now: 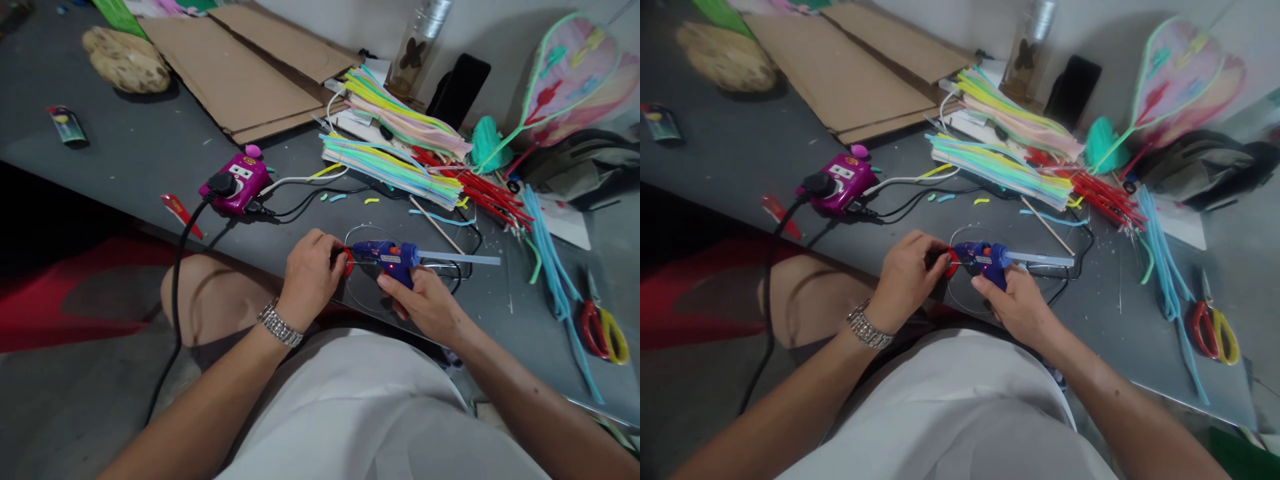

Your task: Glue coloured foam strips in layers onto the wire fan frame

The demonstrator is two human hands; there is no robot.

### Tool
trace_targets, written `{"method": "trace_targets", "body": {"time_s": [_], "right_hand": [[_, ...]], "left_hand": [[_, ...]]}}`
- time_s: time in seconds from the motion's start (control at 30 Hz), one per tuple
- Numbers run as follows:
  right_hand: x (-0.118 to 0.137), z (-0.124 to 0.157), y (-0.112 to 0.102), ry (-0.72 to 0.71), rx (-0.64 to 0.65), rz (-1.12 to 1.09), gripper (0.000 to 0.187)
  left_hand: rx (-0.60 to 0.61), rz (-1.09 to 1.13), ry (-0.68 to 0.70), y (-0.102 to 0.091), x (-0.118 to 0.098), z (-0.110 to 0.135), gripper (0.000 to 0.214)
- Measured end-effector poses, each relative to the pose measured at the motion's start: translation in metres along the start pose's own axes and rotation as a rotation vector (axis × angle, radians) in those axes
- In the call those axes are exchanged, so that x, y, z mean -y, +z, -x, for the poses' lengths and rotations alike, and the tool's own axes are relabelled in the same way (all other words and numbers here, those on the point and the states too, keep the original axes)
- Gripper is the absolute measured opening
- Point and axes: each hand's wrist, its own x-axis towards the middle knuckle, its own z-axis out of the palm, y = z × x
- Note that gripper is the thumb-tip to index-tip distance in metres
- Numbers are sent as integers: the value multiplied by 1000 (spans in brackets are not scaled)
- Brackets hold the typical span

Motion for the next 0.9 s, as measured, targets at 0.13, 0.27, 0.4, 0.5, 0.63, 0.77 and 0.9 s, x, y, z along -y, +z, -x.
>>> {"method": "trace_targets", "body": {"time_s": [0.13, 0.27, 0.4, 0.5, 0.63, 0.77, 0.9], "right_hand": [[-2, -1, 2, 19, 6, -65, 41], [-2, -2, 2, 32, 21, -85, 41], [-1, -3, 2, 32, 34, -106, 42], [-1, -3, 3, 28, 35, -122, 41], [-2, -3, 3, 18, 36, -141, 40], [-3, -3, 3, 27, 27, -137, 40], [-2, -2, 4, 36, 27, -136, 40]], "left_hand": [[1, 18, 6, -1, 0, 0, 5], [-2, 23, 8, 0, 1, 1, 5], [-12, 15, 11, 0, 1, 1, 6], [-7, 11, 9, 0, 0, 0, 6], [-9, 15, 14, 0, 1, 1, 6], [-17, 16, 19, 0, 1, 1, 6], [-22, 22, 28, 1, 2, 1, 7]]}}
